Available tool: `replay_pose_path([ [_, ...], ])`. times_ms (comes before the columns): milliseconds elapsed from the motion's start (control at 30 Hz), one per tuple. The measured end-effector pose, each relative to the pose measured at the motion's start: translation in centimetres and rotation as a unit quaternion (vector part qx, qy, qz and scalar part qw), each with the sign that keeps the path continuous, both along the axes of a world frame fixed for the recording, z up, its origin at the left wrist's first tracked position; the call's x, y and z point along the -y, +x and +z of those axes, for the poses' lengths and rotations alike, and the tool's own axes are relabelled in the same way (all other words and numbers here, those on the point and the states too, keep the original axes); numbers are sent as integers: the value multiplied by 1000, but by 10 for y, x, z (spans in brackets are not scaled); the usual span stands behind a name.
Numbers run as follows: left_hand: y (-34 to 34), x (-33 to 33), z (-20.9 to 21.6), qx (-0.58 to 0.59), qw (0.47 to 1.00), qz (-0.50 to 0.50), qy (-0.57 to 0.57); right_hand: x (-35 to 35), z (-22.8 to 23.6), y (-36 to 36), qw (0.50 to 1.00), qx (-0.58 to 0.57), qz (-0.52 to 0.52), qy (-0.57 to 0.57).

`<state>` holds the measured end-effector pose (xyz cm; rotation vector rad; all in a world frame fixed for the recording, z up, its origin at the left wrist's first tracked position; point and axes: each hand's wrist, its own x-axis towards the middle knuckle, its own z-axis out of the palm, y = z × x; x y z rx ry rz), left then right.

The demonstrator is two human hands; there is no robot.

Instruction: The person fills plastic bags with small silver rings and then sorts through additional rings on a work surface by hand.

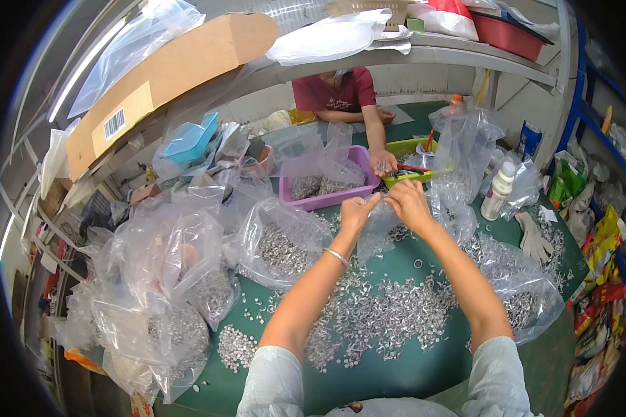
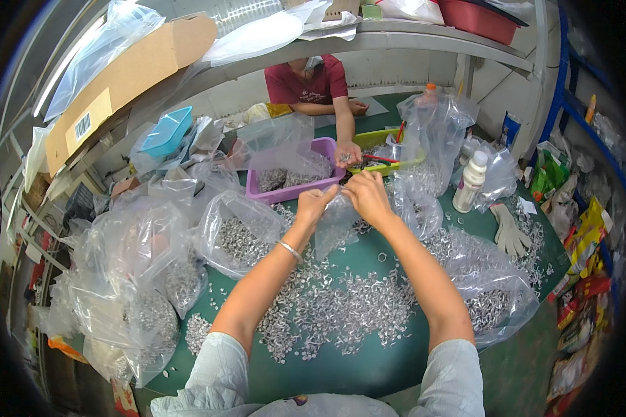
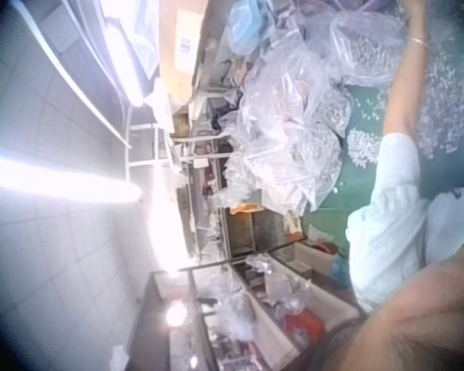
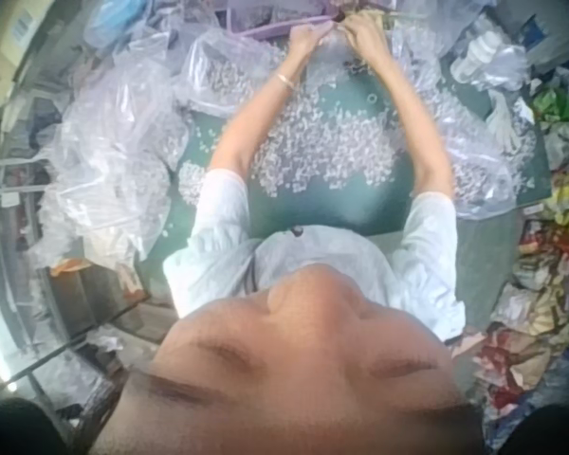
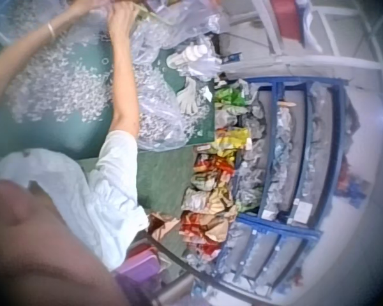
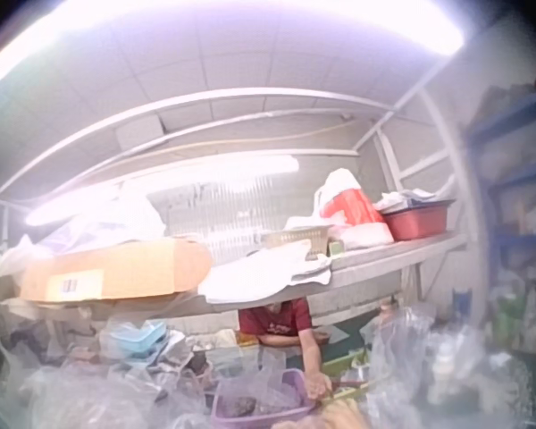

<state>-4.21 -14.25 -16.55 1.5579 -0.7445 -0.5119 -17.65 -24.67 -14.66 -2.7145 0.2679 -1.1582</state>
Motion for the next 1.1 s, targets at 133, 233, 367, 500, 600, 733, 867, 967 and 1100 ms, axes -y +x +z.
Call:
replay_pose_path([
  [133, 26, 7, -5, -322, 925, -196, 48, 14, -14, 3, 1000, 20, 16, 8],
  [233, 42, 19, 0, -199, 933, -262, 147, 13, -17, 5, 999, 18, 39, 32],
  [367, 43, 13, 16, -314, 910, -254, 95, 11, -9, 6, 993, 95, 32, -59],
  [500, 54, 24, 11, -413, 826, -373, 87, 14, -11, -2, 987, 112, 58, -97],
  [600, 44, 23, 13, -286, 891, -326, 132, 13, -19, 2, 984, 125, 77, -101],
  [733, 51, 33, 8, -235, 907, -312, 159, 17, -20, 1, 980, 107, 75, -150],
  [867, 54, 41, 5, -163, 949, -198, 185, 24, -9, -15, 971, 69, 65, -219],
  [967, 96, 55, -23, -174, 972, -97, 128, 27, -16, -5, 967, -3, 175, -188],
  [1100, 74, 79, -18, -123, 988, -24, 88, 39, -20, -12, 982, -106, 124, -90],
])
